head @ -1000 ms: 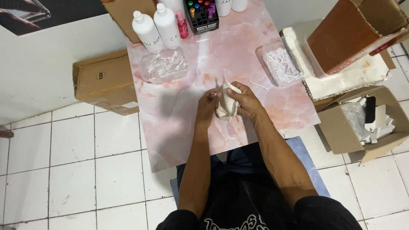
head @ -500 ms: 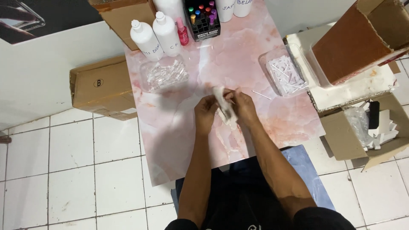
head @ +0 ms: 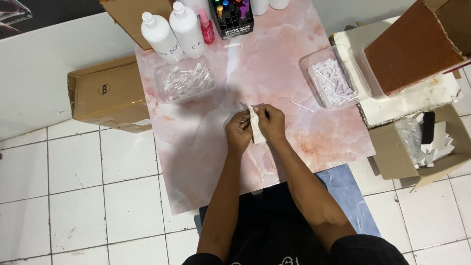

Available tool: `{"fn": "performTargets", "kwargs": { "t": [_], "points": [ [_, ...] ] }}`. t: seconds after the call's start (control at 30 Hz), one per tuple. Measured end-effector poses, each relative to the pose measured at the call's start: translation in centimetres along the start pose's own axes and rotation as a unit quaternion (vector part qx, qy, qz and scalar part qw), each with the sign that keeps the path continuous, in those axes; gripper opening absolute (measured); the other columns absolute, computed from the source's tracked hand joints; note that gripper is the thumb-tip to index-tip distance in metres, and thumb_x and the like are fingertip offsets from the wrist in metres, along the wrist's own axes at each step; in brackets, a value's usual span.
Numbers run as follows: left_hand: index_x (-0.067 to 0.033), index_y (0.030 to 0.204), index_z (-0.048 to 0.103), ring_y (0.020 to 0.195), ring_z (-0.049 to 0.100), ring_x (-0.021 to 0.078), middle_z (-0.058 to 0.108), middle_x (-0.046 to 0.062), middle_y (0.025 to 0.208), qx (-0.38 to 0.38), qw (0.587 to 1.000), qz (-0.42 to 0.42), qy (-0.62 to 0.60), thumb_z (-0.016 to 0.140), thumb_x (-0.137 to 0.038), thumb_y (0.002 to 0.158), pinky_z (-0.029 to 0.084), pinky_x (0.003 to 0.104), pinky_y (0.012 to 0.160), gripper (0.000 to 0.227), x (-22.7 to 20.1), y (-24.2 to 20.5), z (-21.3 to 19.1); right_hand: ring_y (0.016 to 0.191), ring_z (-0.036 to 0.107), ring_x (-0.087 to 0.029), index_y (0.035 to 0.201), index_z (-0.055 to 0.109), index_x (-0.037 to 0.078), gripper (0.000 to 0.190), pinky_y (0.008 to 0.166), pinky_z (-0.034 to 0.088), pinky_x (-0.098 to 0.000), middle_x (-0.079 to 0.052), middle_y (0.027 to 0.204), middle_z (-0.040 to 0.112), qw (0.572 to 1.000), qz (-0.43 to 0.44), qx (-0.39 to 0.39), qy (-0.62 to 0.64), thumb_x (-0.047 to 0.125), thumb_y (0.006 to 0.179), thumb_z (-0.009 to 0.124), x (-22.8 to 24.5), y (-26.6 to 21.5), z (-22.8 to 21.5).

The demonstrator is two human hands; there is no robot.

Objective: Wrapping a perfume tester stick in a white cloth for preparation or packaging.

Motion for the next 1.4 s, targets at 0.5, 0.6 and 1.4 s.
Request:
{"fn": "performTargets", "kwargs": {
  "t": [0.5, 0.6, 1.4],
  "points": [
    [-0.0104, 0.11, 0.078, 0.108, 0.064, 0.0213, 0.074, 0.007, 0.104, -0.048, 0.994, 0.056, 0.077, 0.074, -0.009, 0.09, 0.058, 0.031, 0.09, 0.02, 2.3, -2.1, 0.2, 0.072, 0.065, -0.013, 0.111, 0.075, 0.0, 0.017, 0.071, 0.054, -0.0269, -0.008, 0.082, 0.072, 0.969, 0.035, -0.082, 0.232, 0.006, 0.103, 0.061, -1.0, -2.4, -2.6],
    [-0.0044, 0.116, 0.075, 0.095, 0.068, 0.0253, 0.073, 0.019, 0.105, -0.04, 0.999, 0.02, 0.023, 0.068, -0.005, 0.093, 0.061, 0.038, 0.082, 0.024, 4.0, -1.8, 0.5, 0.078, 0.068, -0.014, 0.11, 0.076, 0.002, 0.018, 0.076, 0.057, -0.0298, -0.011, 0.087, 0.075, 0.969, 0.042, -0.034, 0.239, 0.009, 0.104, 0.061, -1.9, -2.5, -2.0],
    [-0.0018, 0.113, 0.072, 0.104, 0.069, 0.0255, 0.071, 0.016, 0.108, 0.004, 0.994, -0.014, -0.112, 0.065, 0.004, 0.097, 0.06, 0.036, 0.093, 0.019, 1.1, -1.0, -1.3, 0.087, 0.065, -0.016, 0.1, 0.079, -0.002, 0.018, 0.079, 0.055, -0.034, -0.016, 0.093, 0.073, 0.989, -0.122, 0.046, 0.063, -0.014, 0.088, 0.074, 2.3, -4.9, -0.6]
  ]
}}
Point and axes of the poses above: each hand's wrist, its own y-axis towards the middle knuckle, its own z-axis out of the palm, x = y × z, the point moved 7 cm from there along y, towards the middle knuckle
